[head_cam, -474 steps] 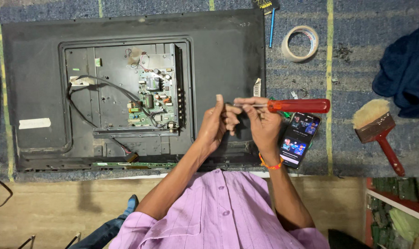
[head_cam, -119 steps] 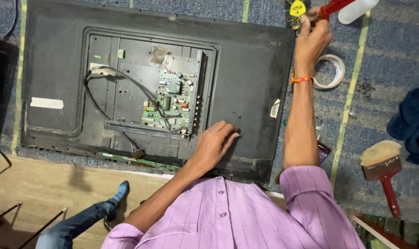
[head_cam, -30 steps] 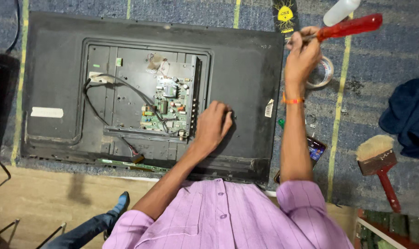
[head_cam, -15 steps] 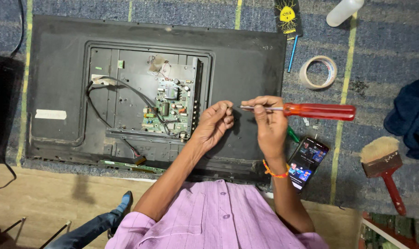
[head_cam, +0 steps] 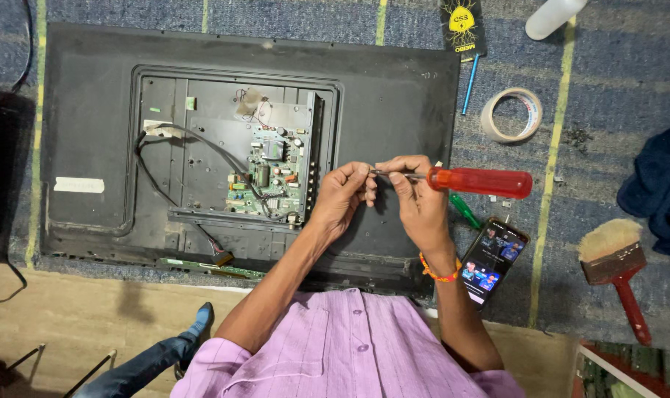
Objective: The person removes the front bezel from a flat-screen TV, cleans it with a brush, and reattaches it. They then flip the TV over and use a screwdriver to tighten screws on the back panel.
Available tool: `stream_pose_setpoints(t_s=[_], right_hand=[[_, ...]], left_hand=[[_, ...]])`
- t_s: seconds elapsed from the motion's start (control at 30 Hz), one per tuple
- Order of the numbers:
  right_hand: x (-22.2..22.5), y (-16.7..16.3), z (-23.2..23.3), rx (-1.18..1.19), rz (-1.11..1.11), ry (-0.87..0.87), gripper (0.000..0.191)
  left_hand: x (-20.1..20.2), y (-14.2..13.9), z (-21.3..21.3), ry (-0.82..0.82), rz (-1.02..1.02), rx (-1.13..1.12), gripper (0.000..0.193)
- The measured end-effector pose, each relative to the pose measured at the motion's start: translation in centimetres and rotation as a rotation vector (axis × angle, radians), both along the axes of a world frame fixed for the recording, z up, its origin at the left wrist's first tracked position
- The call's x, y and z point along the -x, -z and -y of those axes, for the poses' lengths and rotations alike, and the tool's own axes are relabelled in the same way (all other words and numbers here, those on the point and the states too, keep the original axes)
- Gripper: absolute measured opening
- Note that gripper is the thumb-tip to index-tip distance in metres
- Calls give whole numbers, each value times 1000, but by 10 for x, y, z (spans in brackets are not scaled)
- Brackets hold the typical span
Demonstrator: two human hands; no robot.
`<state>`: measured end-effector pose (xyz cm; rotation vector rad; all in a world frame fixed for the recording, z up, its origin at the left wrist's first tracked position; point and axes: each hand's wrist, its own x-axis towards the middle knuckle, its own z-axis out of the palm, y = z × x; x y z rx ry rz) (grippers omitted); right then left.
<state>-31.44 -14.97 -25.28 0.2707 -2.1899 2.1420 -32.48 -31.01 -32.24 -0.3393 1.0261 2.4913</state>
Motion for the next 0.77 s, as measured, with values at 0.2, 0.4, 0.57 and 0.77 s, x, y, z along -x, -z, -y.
stream_pose_setpoints(t_s=[0.2,0.4,0.57,0.77], right_hand=[[4,1,-6,18,75,-67,12],[2,15,5,100,35,73,13],[3,24,11,76,49,224,16],[8,17,9,42,24,91,26]], left_hand=[[2,-2,-1,6,34,48,24],[0,-4,-17,-127,65,43,21],[2,-7,-25,-173,46,37,25],[13,-3,-26,-168,52,78,30]])
